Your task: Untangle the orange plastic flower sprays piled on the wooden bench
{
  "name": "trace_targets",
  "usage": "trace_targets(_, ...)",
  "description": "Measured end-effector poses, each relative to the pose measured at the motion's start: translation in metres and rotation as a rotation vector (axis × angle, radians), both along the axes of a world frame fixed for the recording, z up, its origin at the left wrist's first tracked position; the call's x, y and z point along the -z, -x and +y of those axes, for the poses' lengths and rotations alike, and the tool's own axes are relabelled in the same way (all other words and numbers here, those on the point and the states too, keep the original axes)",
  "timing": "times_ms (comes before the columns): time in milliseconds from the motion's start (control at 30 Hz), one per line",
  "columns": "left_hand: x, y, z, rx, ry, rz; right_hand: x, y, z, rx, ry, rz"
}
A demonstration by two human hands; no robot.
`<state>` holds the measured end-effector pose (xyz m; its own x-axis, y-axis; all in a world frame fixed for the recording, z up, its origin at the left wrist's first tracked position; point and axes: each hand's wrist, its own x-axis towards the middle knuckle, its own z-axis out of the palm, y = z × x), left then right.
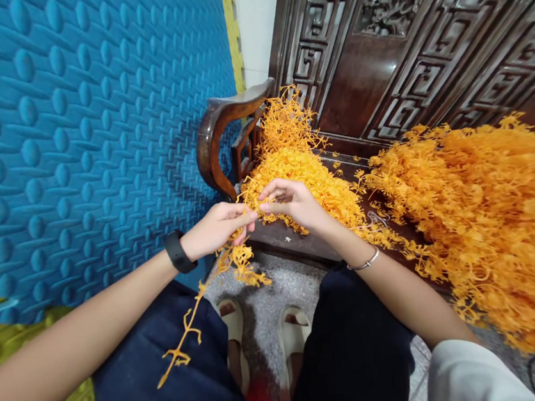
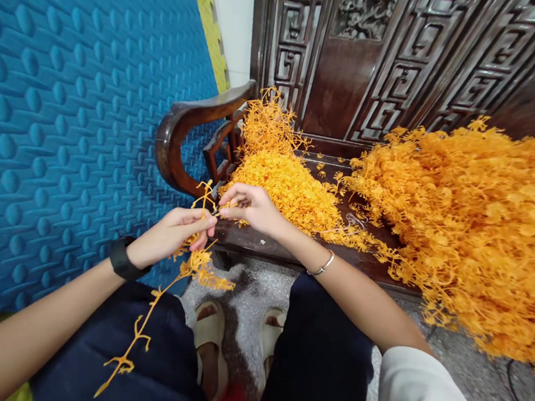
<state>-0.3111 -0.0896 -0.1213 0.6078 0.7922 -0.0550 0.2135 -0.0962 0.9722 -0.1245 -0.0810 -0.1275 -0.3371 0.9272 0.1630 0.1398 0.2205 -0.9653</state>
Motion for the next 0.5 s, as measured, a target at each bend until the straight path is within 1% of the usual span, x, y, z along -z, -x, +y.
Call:
trace_targets(167,-0.003,-0.013,-0.004,-0.128,-0.056,-0.027,-0.008,0.004,0.001,0.184,-0.095,0.014)
trace_targets(267,-0.005,-0.020,0.001,-0.189,-0.030,-0.049,-0.009,0.014,0.000,0.310,-0.235,-0.061)
trace_targets(367,-0.007,-0.023,0.003,-0.246,-0.019,-0.077,-0.009,0.020,0.005,0.392,-0.369,-0.173)
trace_targets(433,-0.009,-0.022,0.001,-0.276,-0.001,-0.098,-0.010,0.012,0.017,0.468,-0.416,-0.190)
trace_targets(500,-0.010,-0.017,-0.005,-0.272,0.028,-0.109,-0.012,-0.008,0.034,0.614,-0.427,-0.166)
